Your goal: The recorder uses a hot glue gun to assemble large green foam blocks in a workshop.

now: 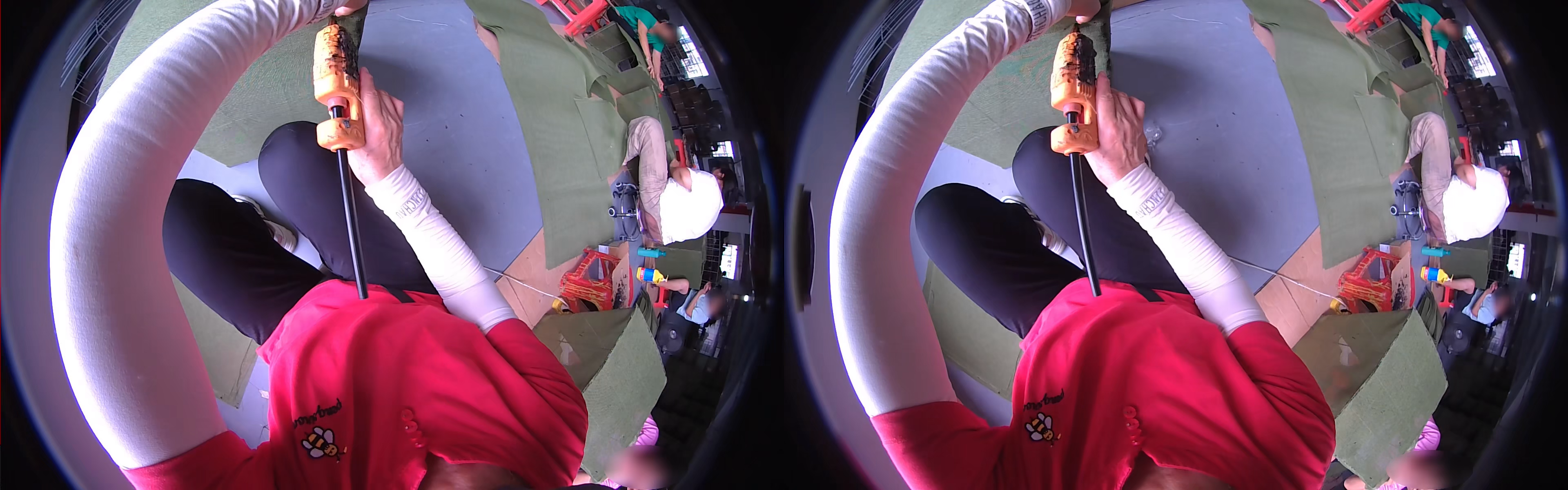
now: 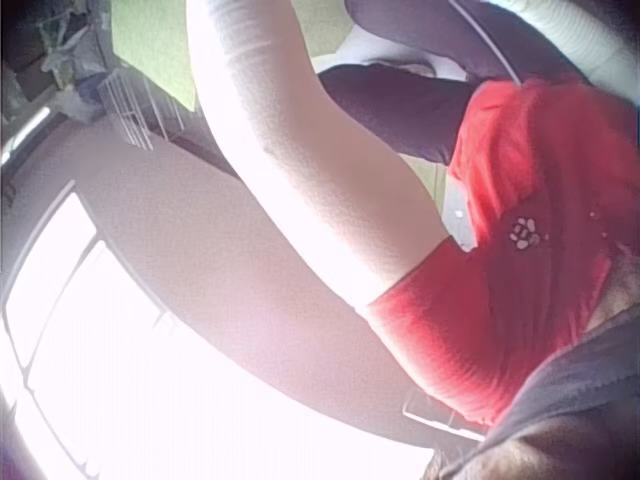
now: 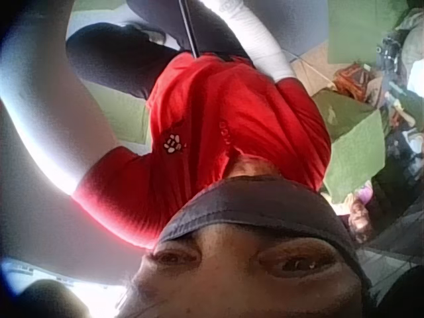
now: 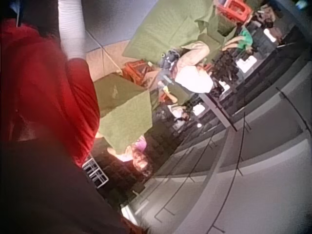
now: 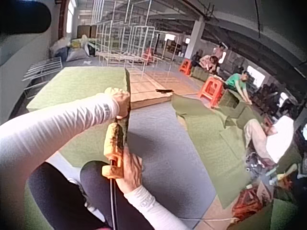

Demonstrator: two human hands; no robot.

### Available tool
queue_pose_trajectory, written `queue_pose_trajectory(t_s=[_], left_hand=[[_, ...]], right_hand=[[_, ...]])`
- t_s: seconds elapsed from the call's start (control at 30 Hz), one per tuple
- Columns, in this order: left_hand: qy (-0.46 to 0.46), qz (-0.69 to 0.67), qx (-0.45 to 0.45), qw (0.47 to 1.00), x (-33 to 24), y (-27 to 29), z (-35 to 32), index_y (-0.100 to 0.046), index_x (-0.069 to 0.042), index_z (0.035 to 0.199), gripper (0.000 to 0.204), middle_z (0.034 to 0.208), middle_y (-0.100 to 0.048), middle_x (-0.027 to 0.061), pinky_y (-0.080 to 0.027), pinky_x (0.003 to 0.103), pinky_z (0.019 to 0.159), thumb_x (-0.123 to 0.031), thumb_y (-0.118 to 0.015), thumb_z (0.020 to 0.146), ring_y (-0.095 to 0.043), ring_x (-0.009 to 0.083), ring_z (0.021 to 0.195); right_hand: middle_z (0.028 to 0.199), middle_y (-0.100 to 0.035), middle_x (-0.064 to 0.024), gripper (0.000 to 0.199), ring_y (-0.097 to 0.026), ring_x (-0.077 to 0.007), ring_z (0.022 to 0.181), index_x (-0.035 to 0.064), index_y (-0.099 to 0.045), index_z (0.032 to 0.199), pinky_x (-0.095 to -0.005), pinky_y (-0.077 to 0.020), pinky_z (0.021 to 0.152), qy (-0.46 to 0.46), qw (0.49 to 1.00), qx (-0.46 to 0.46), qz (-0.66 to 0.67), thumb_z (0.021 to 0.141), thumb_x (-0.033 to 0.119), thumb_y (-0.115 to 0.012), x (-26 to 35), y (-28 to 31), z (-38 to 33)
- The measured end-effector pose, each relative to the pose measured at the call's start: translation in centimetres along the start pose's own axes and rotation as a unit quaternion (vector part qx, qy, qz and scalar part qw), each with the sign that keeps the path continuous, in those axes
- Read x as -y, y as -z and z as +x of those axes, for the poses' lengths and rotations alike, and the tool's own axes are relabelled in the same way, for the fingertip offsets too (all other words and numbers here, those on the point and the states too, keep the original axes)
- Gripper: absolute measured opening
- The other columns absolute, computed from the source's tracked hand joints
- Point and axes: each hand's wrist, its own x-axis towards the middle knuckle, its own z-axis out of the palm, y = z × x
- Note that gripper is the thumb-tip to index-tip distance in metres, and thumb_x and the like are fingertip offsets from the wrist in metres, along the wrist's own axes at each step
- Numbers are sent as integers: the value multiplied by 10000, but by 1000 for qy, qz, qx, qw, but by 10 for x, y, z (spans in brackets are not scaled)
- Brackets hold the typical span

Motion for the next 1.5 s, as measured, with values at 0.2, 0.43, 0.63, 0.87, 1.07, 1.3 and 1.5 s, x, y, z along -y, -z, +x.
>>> queue_pose_trajectory(t_s=[0.2, 0.43, 0.63, 0.87, 1.07, 1.3, 1.5], left_hand=[[-17, 34, 46, 998, -6, 7, 2, -740, -155, 808, 235, 832, -715, 42, -542, 360, 665, -159, -741, 573, -689, 176, 840], [19, 80, 46, 996, -15, 12, 5, -742, -148, 830, 251, 893, -710, 80, -546, 366, 692, -151, -763, 580, -684, 204, 879], [15, 60, 51, 997, -10, 17, -9, -737, -144, 854, 268, 915, -705, 90, -545, 364, 703, -150, -760, 588, -680, 210, 895], [9, 29, 59, 998, -10, 20, -19, -730, -138, 888, 291, 945, -697, 105, -545, 361, 717, -148, -756, 598, -675, 219, 916], [4, 3, 67, 998, -6, 23, -23, -724, -133, 917, 311, 971, -691, 117, -544, 359, 730, -147, -753, 607, -670, 227, 935], [0, -28, 75, 997, -1, 24, -23, -716, -128, 951, 335, 1002, -683, 132, -543, 356, 744, -145, -749, 618, -665, 236, 956], [-3, -46, 79, 996, 13, 30, -20, -710, -123, 980, 355, 1028, -677, 145, -543, 353, 757, -144, -745, 627, -660, 244, 975]], right_hand=[[978, -615, -142, 712, -574, -287, 901, -67, -393, 1342, -386, -386, 874, -10, 1000, -6, -4, 795, 267, -702, 5, 0, -2], [968, -600, -136, 744, -566, -274, 896, -75, -387, 1345, -392, -373, 874, 9, 1000, 17, -10, 782, 292, -707, 6, -3, -2], [976, -594, -131, 779, -558, -270, 915, -82, -373, 1354, -391, -363, 879, 10, 1000, 12, -13, 782, 336, -697, 6, -6, -3], [1005, -592, -128, 808, -553, -259, 928, -74, -357, 1368, -389, -356, 874, 8, 1000, 13, -20, 778, 360, -699, 7, -4, -4], [1027, -587, -123, 828, -544, -254, 947, -67, -339, 1380, -385, -352, 873, 3, 1000, 7, -25, 776, 369, -700, 8, -5, -5], [1012, -593, -124, 812, -549, -263, 931, -59, -333, 1388, -379, -361, 859, -12, 1000, 16, -17, 781, 338, -698, 8, -8, -2], [940, -617, -153, 717, -582, -317, 841, -49, -395, 1361, -409, -416, 807, -21, 999, 27, 27, 775, 224, -704, -1, -7, -4]])
